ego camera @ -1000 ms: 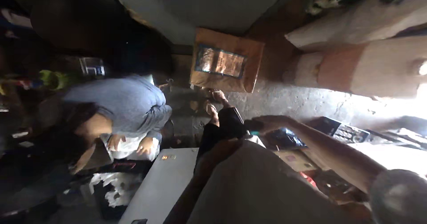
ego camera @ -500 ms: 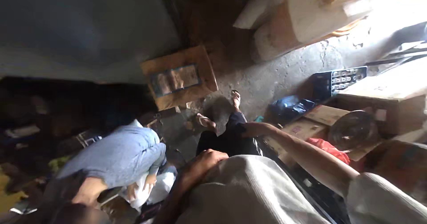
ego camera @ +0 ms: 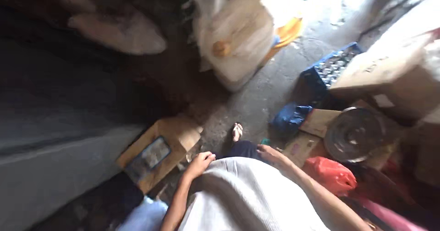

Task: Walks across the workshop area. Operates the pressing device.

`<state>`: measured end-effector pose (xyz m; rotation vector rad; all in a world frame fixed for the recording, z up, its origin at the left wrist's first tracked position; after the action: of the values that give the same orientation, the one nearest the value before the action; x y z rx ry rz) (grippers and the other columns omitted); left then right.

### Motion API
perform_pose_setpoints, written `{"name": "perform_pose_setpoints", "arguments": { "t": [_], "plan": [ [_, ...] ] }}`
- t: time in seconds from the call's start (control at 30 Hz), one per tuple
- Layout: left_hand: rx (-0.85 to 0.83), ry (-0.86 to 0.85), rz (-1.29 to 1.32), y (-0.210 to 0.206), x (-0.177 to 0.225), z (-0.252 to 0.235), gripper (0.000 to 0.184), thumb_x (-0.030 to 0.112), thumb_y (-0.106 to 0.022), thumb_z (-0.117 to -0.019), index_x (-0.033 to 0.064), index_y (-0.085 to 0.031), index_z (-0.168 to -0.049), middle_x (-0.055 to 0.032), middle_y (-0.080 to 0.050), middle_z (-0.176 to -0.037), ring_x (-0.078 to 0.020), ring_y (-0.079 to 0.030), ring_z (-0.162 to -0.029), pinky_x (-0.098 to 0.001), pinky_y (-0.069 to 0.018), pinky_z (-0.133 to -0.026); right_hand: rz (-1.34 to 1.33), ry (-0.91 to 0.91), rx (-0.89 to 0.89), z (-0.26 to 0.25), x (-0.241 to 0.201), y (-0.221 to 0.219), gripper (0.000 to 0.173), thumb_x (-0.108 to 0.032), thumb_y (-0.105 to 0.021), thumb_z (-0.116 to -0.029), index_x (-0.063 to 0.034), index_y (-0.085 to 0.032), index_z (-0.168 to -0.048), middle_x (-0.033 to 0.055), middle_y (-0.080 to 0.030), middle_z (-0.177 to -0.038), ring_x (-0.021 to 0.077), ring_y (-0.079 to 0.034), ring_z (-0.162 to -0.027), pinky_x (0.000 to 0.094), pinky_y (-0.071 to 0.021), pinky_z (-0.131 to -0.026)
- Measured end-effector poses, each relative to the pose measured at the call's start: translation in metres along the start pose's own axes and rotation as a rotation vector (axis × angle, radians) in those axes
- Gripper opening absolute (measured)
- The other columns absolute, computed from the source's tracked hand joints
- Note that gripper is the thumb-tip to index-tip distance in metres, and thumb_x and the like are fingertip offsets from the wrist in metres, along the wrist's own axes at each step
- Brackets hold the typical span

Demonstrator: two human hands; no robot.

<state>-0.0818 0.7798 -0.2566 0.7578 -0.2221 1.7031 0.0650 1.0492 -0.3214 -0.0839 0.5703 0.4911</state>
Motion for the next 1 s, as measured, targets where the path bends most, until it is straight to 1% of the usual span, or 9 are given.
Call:
{"name": "perform_pose_setpoints", "arguments": {
  "t": [0.13, 0.27, 0.4, 0.57, 0.67, 0.77, 0.87, 0.93, 1.0],
  "plan": [
    [-0.161, 0.099, -0.183, 0.014, 0.059, -0.073, 0.039, 0.034, -0.049, -0.1079, 0.0018, -0.071, -0.113, -0.0174, -0.071, -0.102, -0.0288, -0.068, -0.097, -0.0530, -0.0524, -0.093, -0.334, 0.083, 0.121, 0.011, 0.050, 0.051, 0.042, -0.029, -0.051, -0.1074, -0.0005, -0.059, -0.137, 0.0223, -0.064, -0.133, 0.0302, -0.060, -0.127, 0.0485, -0.0435, -0.112],
    [-0.233, 0.115, -0.279, 0.036, 0.143, -0.140, 0.039, 0.034, -0.048, -0.1083, 0.0032, -0.070, -0.116, -0.0156, -0.071, -0.100, -0.0273, -0.069, -0.092, -0.0503, -0.0548, -0.090, -0.734, -0.037, 0.236, 0.040, 0.097, 0.094, 0.037, -0.024, -0.046, -0.1084, -0.0019, -0.059, -0.135, 0.0178, -0.065, -0.128, 0.0235, -0.063, -0.116, 0.0440, -0.0495, -0.102],
    [-0.297, 0.008, -0.408, 0.030, 0.260, -0.242, 0.041, 0.038, -0.047, -0.1078, 0.0066, -0.068, -0.122, -0.0151, -0.072, -0.106, -0.0283, -0.070, -0.098, -0.0522, -0.0540, -0.094, -0.676, -0.125, 0.279, 0.012, 0.122, 0.138, 0.043, -0.017, -0.055, -0.1053, 0.0027, -0.051, -0.143, 0.0274, -0.058, -0.139, 0.0370, -0.057, -0.130, 0.0516, -0.0429, -0.112],
    [-0.463, -0.285, -0.601, -0.044, 0.445, -0.392, 0.042, 0.038, -0.047, -0.1076, 0.0082, -0.066, -0.130, -0.0164, -0.070, -0.120, -0.0301, -0.066, -0.116, -0.0560, -0.0481, -0.105, -0.526, -0.342, 0.452, -0.017, 0.152, 0.273, 0.036, -0.022, -0.056, -0.1055, -0.0072, -0.063, -0.138, 0.0231, -0.063, -0.137, 0.0392, -0.057, -0.132, 0.0567, -0.0418, -0.113],
    [-0.561, -0.473, -0.758, -0.114, 0.558, -0.463, 0.041, 0.037, -0.049, -0.1067, 0.0083, -0.064, -0.132, -0.0174, -0.067, -0.127, -0.0329, -0.063, -0.121, -0.0569, -0.0481, -0.105, -0.576, -0.496, 0.643, 0.019, 0.161, 0.379, 0.033, -0.016, -0.056, -0.1037, -0.0047, -0.066, -0.133, 0.0238, -0.064, -0.133, 0.0407, -0.058, -0.129, 0.0573, -0.0447, -0.109],
    [-0.680, -0.643, -0.917, -0.179, 0.652, -0.498, 0.038, 0.034, -0.053, -0.1049, 0.0099, -0.065, -0.131, -0.0174, -0.065, -0.131, -0.0359, -0.061, -0.124, -0.0585, -0.0503, -0.102, -0.684, -0.477, 0.841, 0.048, 0.164, 0.463, 0.031, -0.009, -0.056, -0.1024, -0.0023, -0.067, -0.130, 0.0257, -0.066, -0.130, 0.0422, -0.061, -0.125, 0.0573, -0.0456, -0.108],
    [-0.910, -0.715, -1.022, -0.237, 0.701, -0.533, 0.040, 0.035, -0.046, -0.1080, 0.0090, -0.064, -0.133, -0.0200, -0.066, -0.128, -0.0397, -0.063, -0.121, -0.0640, -0.0494, -0.100, -0.810, -0.389, 1.022, 0.068, 0.177, 0.536, 0.032, -0.017, -0.060, -0.1018, -0.0041, -0.068, -0.130, 0.0220, -0.069, -0.127, 0.0375, -0.064, -0.123, 0.0557, -0.0460, -0.110],
    [-1.075, -0.575, -1.100, -0.247, 0.715, -0.563, 0.050, 0.041, -0.038, -0.1104, 0.0023, -0.065, -0.129, -0.0261, -0.067, -0.124, -0.0444, -0.063, -0.119, -0.0685, -0.0456, -0.100, -0.877, -0.406, 1.021, 0.070, 0.191, 0.580, 0.037, -0.026, -0.063, -0.1001, -0.0013, -0.068, -0.127, 0.0224, -0.069, -0.125, 0.0366, -0.064, -0.122, 0.0548, -0.0467, -0.109],
    [-1.103, -0.417, -1.234, -0.240, 0.733, -0.604, 0.060, 0.048, -0.034, -0.1093, 0.0003, -0.068, -0.123, -0.0264, -0.067, -0.125, -0.0453, -0.061, -0.121, -0.0716, -0.0430, -0.100, -0.895, -0.371, 1.007, 0.065, 0.211, 0.628, 0.037, -0.026, -0.060, -0.1020, 0.0024, -0.069, -0.124, 0.0243, -0.070, -0.121, 0.0378, -0.065, -0.120, 0.0554, -0.0467, -0.108]
  ]
}}
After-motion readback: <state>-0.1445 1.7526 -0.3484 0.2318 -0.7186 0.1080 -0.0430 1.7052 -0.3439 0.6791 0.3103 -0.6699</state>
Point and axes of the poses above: each hand's wrist, its own z-axis away from the middle knuckle, its own y-axis out of the back of the hand, x = y × z, the point moved 8 cm from there along -z, towards the middle knuckle
